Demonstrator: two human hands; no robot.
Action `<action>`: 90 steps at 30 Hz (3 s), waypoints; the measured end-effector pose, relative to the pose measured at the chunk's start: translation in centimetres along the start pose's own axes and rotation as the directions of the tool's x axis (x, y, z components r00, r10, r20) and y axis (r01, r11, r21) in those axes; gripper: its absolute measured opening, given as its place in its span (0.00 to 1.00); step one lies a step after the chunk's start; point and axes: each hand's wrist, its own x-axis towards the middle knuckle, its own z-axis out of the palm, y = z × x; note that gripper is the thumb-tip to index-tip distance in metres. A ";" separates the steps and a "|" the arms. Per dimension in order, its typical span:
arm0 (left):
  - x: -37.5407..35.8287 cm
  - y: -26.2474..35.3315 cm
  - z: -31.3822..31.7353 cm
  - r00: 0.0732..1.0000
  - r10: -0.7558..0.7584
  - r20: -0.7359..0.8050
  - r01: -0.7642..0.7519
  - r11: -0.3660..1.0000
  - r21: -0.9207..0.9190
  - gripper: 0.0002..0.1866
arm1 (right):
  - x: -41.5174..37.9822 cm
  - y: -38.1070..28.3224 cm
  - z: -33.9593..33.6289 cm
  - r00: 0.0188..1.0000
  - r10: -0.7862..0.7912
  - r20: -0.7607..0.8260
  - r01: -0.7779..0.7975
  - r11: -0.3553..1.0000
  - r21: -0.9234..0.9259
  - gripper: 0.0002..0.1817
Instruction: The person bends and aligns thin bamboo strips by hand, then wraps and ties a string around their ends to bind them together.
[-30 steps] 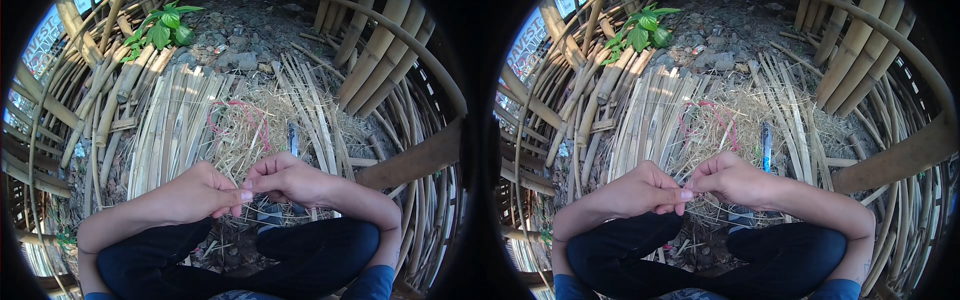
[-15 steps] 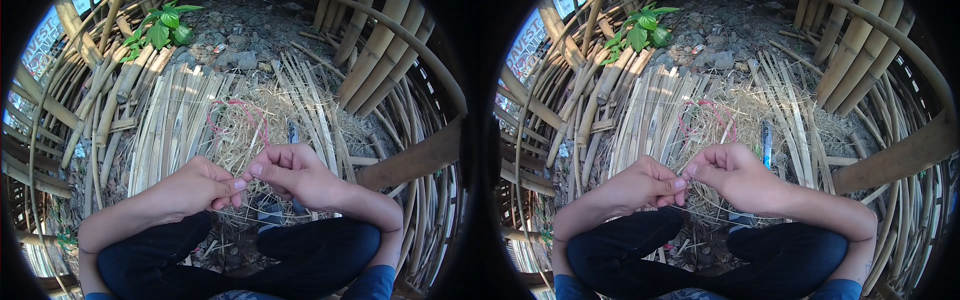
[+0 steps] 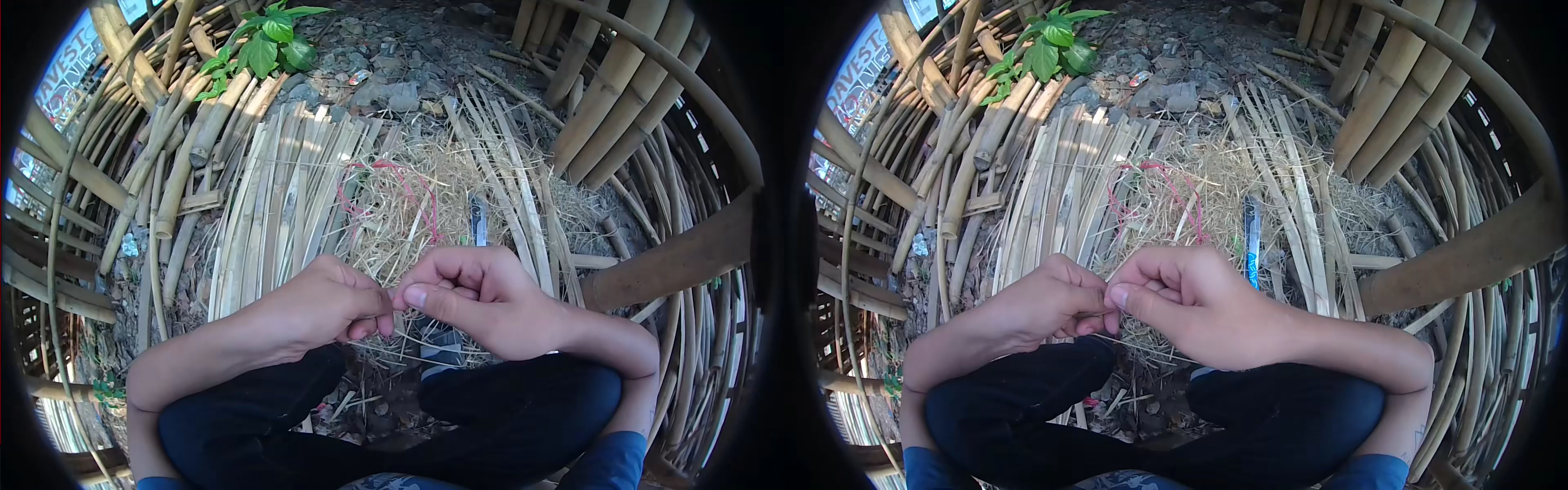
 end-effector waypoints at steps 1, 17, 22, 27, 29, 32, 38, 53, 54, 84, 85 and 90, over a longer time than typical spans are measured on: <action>0.0 0.0 0.0 1.000 0.002 0.000 -0.002 1.000 0.000 0.13 | -0.1 -0.1 0.1 1.000 0.018 0.022 -0.017 0.999 -0.033 0.07; -1.3 -0.2 -0.4 0.987 0.068 0.143 -0.084 0.990 0.110 0.17 | 2.2 4.6 -1.5 0.999 0.029 0.022 -0.028 0.997 -0.073 0.07; -1.6 -0.7 -0.1 0.964 0.189 0.188 -0.240 0.921 0.307 0.12 | 1.7 2.6 -1.2 0.997 0.053 0.056 -0.040 0.977 -0.210 0.07; -2.1 -0.7 -0.1 0.867 0.445 0.222 -0.484 0.649 0.586 0.08 | 1.1 1.8 -0.6 0.998 -0.047 -0.042 0.038 0.980 -0.194 0.07; -2.1 -0.6 0.0 0.847 0.482 0.226 -0.509 0.608 0.610 0.07 | 0.6 0.8 -0.4 0.996 -0.052 -0.067 0.038 0.982 -0.187 0.07; -2.1 -0.1 0.0 0.845 0.501 0.188 -0.490 0.583 0.648 0.07 | -0.1 0.1 -0.6 0.990 -0.132 0.038 0.136 0.896 -0.424 0.06; -3.0 0.4 -0.4 0.928 0.371 0.041 -0.351 0.828 0.438 0.09 | -0.1 2.5 -0.7 0.835 -0.456 0.307 0.540 0.579 -0.610 0.04; -1.5 -0.1 -0.1 0.919 0.391 0.056 -0.362 0.777 0.514 0.09 | 0.3 2.0 -0.6 0.751 -0.563 0.344 0.563 0.274 -0.780 0.01; -1.5 -0.1 -0.2 0.914 0.405 0.010 -0.363 0.809 0.463 0.09 | 0.2 2.2 -0.5 0.758 -0.549 0.352 0.561 0.273 -0.782 0.01; -4.9 1.4 -0.4 0.888 0.405 0.217 -0.450 0.675 0.584 0.07 | 1.3 2.3 -0.2 0.988 0.044 0.151 -0.025 0.992 -0.126 0.10; -4.5 1.0 -0.4 0.888 0.402 0.222 -0.451 0.677 0.582 0.07 | 1.0 2.1 -0.3 0.988 0.048 0.146 -0.030 0.992 -0.124 0.10; -4.1 1.4 -0.5 0.912 0.399 0.096 -0.377 0.721 0.581 0.06 | -0.3 1.3 0.8 0.958 -0.126 0.256 0.225 0.885 -0.407 0.10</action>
